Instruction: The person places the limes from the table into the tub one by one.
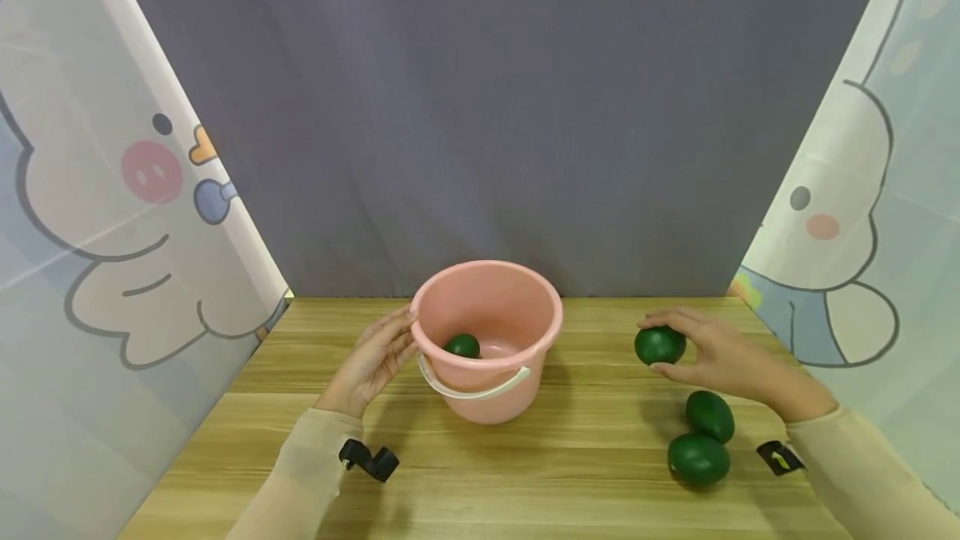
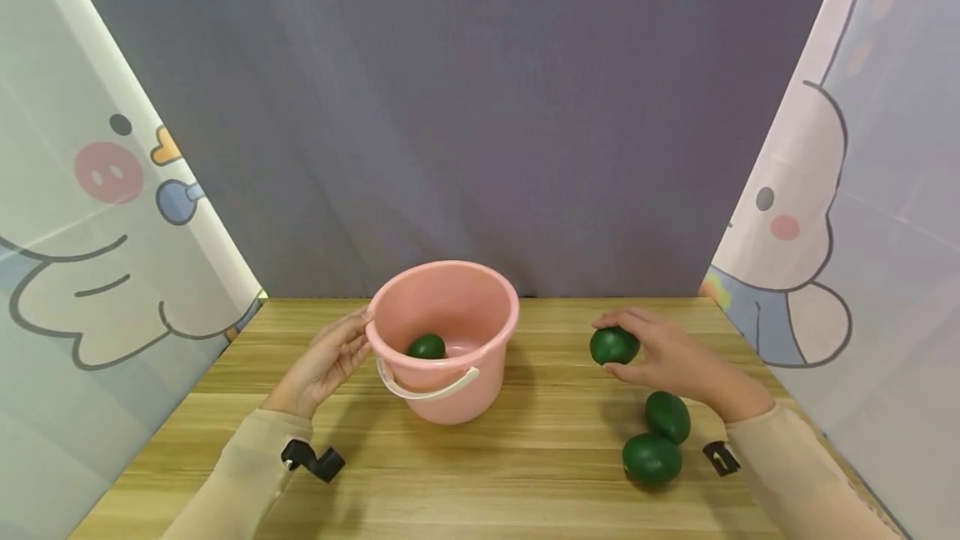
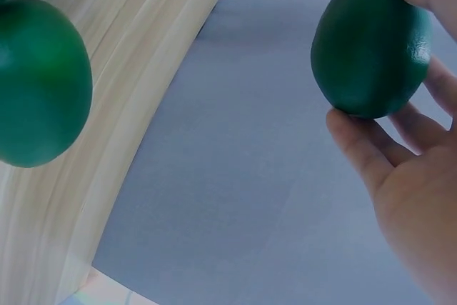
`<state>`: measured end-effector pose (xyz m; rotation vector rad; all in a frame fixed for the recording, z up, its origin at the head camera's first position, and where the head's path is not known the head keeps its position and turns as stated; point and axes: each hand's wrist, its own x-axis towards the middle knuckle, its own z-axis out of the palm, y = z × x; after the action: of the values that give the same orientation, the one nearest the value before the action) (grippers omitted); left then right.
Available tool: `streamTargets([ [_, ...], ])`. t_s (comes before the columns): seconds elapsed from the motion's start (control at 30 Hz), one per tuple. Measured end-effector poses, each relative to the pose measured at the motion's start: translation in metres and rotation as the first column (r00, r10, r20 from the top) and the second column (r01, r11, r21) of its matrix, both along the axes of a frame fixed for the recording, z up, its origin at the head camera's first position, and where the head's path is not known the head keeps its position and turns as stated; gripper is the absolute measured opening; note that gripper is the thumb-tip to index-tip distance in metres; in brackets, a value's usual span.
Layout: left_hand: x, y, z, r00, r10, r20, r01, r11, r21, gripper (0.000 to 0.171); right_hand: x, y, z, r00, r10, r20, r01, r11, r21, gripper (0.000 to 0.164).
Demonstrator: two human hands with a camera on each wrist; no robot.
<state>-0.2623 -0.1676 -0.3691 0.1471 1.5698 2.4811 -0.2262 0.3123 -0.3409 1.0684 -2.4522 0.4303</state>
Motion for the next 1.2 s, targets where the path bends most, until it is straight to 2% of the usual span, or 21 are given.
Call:
streamTargets([
  [0.3, 0.000, -0.001, -0.001, 1.000, -0.004, -0.007, 0.004, 1.000, -0.016, 0.051, -0.003, -0.004, 0.002, 0.999, 0.026, -0.048, -0.027, 0.999, -0.035, 0.061],
  [0.87, -0.001, 0.000, -0.002, 1.000, -0.003, -0.013, 0.002, 1.000, -0.025, 0.052, -0.004, -0.021, 0.008, 0.996, 0.047, -0.074, -0.052, 0.997, -0.060, 0.064],
  [1.2, -0.003, 0.000, -0.003, 1.000, 0.002, -0.006, -0.002, 1.000, -0.011, 0.051, -0.010, -0.033, 0.009, 0.995, 0.025, -0.092, -0.031, 0.997, -0.068, 0.066],
])
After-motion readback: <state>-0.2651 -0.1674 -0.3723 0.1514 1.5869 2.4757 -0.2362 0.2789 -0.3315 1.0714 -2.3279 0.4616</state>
